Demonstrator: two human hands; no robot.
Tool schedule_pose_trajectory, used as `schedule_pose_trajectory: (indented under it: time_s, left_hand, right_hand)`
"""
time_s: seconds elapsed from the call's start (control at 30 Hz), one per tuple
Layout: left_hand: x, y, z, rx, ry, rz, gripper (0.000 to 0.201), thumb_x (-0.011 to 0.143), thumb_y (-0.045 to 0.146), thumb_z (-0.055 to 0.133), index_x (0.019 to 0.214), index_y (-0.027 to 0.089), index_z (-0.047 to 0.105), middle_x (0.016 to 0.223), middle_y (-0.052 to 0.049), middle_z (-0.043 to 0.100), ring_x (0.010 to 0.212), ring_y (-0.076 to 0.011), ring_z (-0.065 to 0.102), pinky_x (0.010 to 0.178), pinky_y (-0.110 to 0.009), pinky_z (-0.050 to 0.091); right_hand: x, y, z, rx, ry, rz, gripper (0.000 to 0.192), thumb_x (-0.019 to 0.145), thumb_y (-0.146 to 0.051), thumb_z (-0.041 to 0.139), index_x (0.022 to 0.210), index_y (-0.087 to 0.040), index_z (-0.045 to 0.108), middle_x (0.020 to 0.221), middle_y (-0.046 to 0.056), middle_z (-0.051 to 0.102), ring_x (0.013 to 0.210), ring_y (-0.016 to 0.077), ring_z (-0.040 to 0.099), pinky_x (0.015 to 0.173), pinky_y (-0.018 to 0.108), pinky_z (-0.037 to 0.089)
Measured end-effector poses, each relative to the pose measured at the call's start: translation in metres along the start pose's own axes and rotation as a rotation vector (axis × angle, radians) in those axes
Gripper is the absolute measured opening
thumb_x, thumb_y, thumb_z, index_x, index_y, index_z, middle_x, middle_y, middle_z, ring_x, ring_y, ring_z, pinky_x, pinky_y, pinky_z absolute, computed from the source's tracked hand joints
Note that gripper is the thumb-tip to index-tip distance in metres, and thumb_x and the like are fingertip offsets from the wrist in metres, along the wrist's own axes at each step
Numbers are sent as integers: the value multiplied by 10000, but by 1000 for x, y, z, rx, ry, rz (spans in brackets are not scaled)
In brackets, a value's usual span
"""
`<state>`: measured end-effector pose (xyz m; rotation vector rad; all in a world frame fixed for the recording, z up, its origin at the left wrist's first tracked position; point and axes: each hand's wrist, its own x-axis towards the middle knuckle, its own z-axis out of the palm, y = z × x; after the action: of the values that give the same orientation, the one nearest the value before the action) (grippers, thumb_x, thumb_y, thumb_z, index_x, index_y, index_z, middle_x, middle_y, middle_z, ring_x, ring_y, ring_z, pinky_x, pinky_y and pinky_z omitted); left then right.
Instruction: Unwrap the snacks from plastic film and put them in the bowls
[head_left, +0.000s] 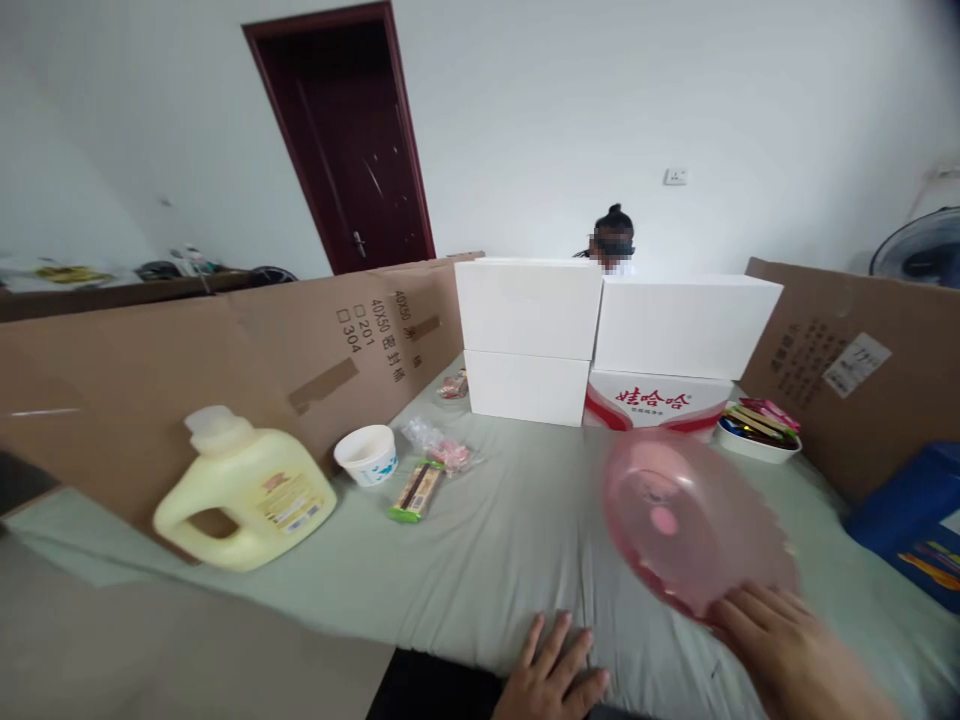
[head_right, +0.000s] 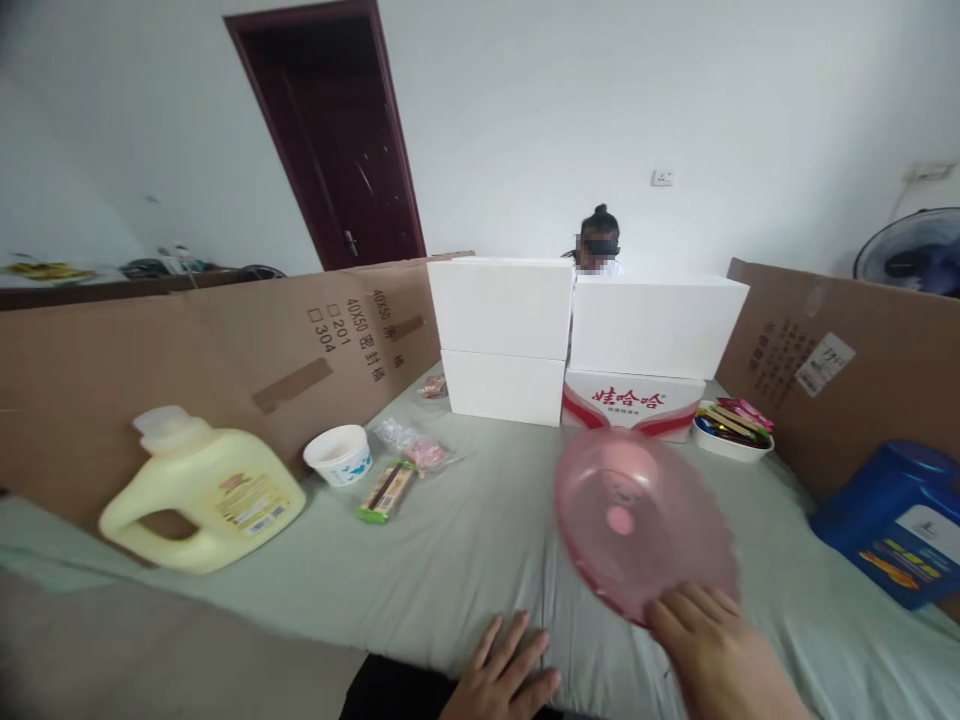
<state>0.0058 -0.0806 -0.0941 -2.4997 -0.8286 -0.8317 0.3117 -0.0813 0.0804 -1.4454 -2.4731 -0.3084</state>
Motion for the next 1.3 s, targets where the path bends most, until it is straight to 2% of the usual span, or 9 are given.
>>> schedule_pose_trajectory:
  time_s: [0.13,0.27,0.37,0.5,0.67,0.83,0.93,1.13,1.3]
  left_hand:
    - [-1,2,10,34,-2,-14,333,868,259,592,1194,319,558,1287,-49,600,1260,-335,490,998,-568,412]
    - [-4,6,21,5,41,-76,255,873,309,588,1126,335,570,1208,-11,643,1225,-305,529,1020,-547,404]
    - [-4,-3,7,-172,-62,-146,267,891,309,557,1158,321,553,1139,-29,665,1161,-246,578,999,-445,452]
    - [7,-52,-36,-415,-189,-433,443,861,282,533,1297,221,482,1276,-116,571,1180,-224,541,970,-352,484]
    - [35,-172,-64,-64,-87,-819,401,828,253,529,1219,165,541,1264,-152,542,1214,-292,487,1033,-483,397]
    - [58,-283,-67,123,-529,-1102,709,723,378,690,1371,248,435,1543,-107,251,1408,-401,168,1091,-556,237]
    - [72,-312,-62,65,-638,-1111,726,643,401,751,1314,275,506,1488,-104,369,1374,-443,225,1044,-582,280]
    - [109,-297,-42,-42,-570,-980,360,866,348,520,1173,187,619,1338,-124,542,1273,-291,436,1051,-387,329]
    - [123,-208,-42,-149,-491,-890,366,908,347,454,1197,192,617,1223,-94,624,1115,-230,570,961,-307,420]
  right_hand:
    - [114,-46,16,72,-180,-117,261,858,-102,400,805,-225,625,793,75,652,775,198,580,707,319,360]
    - [199,-40,61,-20,-272,-51,300,834,-51,396,954,-164,646,950,113,695,931,226,617,785,320,381]
    - [227,-27,88,-49,-276,-3,358,825,-21,376,1023,-140,649,1003,145,696,956,240,628,824,342,393]
    - [232,-23,103,-68,-251,23,359,836,-35,399,1075,-140,645,1036,135,689,982,243,622,876,355,390]
    - [217,-32,100,-75,-112,63,492,849,-209,541,1324,-99,479,1298,200,553,1204,335,473,970,464,348]
    - [175,-54,99,112,143,-55,367,837,-216,577,1196,-139,574,1252,152,578,1212,310,447,1013,457,349]
    - [143,-74,98,241,153,-128,344,811,-172,597,1155,-171,584,1201,129,595,1181,299,471,975,455,396]
    - [100,-85,87,526,-56,-75,235,801,-120,571,1008,-215,629,1071,76,636,1039,240,570,897,404,464]
    - [96,-86,101,888,-109,173,223,854,-255,526,1057,-224,613,1026,68,657,885,188,638,766,323,524]
